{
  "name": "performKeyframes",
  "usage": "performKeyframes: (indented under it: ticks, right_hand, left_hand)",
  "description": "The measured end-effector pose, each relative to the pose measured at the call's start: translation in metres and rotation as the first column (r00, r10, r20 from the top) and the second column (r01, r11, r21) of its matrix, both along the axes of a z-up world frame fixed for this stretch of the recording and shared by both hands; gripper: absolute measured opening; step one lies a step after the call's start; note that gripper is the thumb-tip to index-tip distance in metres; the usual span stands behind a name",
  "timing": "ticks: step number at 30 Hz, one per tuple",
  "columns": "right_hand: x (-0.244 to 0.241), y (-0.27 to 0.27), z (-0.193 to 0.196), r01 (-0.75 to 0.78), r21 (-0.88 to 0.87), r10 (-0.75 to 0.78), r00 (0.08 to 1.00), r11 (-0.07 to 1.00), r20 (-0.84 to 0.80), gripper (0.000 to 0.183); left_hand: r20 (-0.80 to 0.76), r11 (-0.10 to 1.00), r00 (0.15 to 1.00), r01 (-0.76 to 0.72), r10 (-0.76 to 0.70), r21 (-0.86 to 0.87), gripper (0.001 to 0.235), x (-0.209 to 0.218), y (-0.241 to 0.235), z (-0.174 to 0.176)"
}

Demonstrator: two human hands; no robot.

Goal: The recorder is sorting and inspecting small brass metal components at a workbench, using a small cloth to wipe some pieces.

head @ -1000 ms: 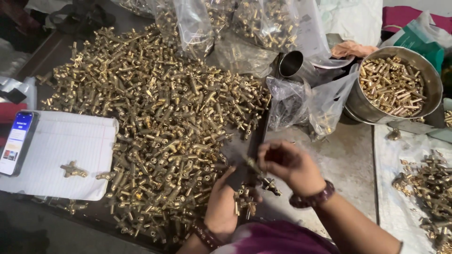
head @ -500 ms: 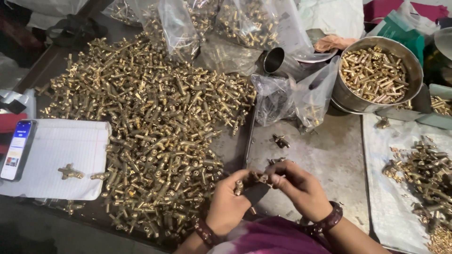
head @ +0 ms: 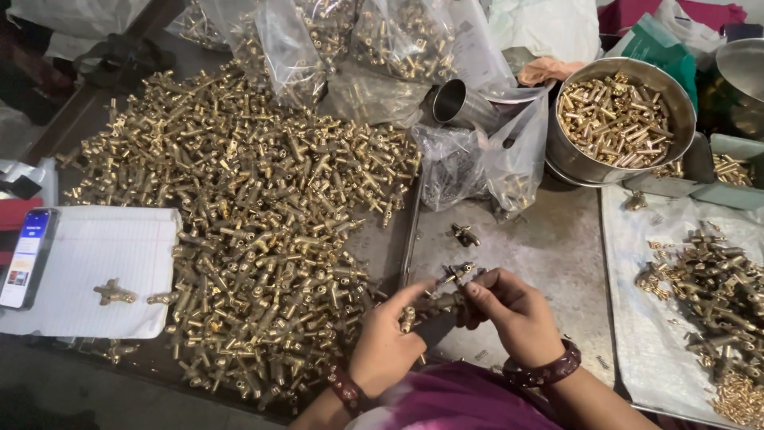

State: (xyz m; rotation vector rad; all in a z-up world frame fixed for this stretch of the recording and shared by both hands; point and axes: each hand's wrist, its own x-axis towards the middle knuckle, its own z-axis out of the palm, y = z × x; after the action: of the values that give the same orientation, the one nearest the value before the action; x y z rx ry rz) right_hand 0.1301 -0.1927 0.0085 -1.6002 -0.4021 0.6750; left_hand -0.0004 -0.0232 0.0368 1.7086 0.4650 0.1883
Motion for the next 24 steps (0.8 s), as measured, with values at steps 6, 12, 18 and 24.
performKeyframes:
  ticks: [6, 12, 18, 24]
  right_hand:
    - [-0.004, 0.004, -0.006, -0.033, 0.017, 0.034, 0.999, 0.999, -0.036, 0.022]
    - [0.000, 0.003, -0.026, -0.112, -0.154, 0.096, 0.989, 0.982, -0.109, 0.038]
    - [-0.013, 0.005, -0.022, 0.063, -0.244, -0.028, 0.989, 0.968, 0.143, 0.043]
    - [-0.013, 0.004, -0.008, 0.147, -0.206, 0.005, 0.801, 0.967, 0.599, 0.038]
  left_hand:
    - [0.096, 0.988, 0.995, 0.034, -0.019, -0.154, 0.037, -0.001, -0.001, -0.020]
    - [0.190, 0.978, 0.975, 0.074, -0.112, 0.197, 0.050, -0.006, 0.001, 0.001]
    - [0.291, 0.970, 0.949, 0.047, -0.118, 0.240, 0.055, 0.001, -0.003, -0.019]
    - [0.099, 0.808, 0.974, 0.223, -0.202, -0.545, 0.032, 0.004, -0.004, -0.055]
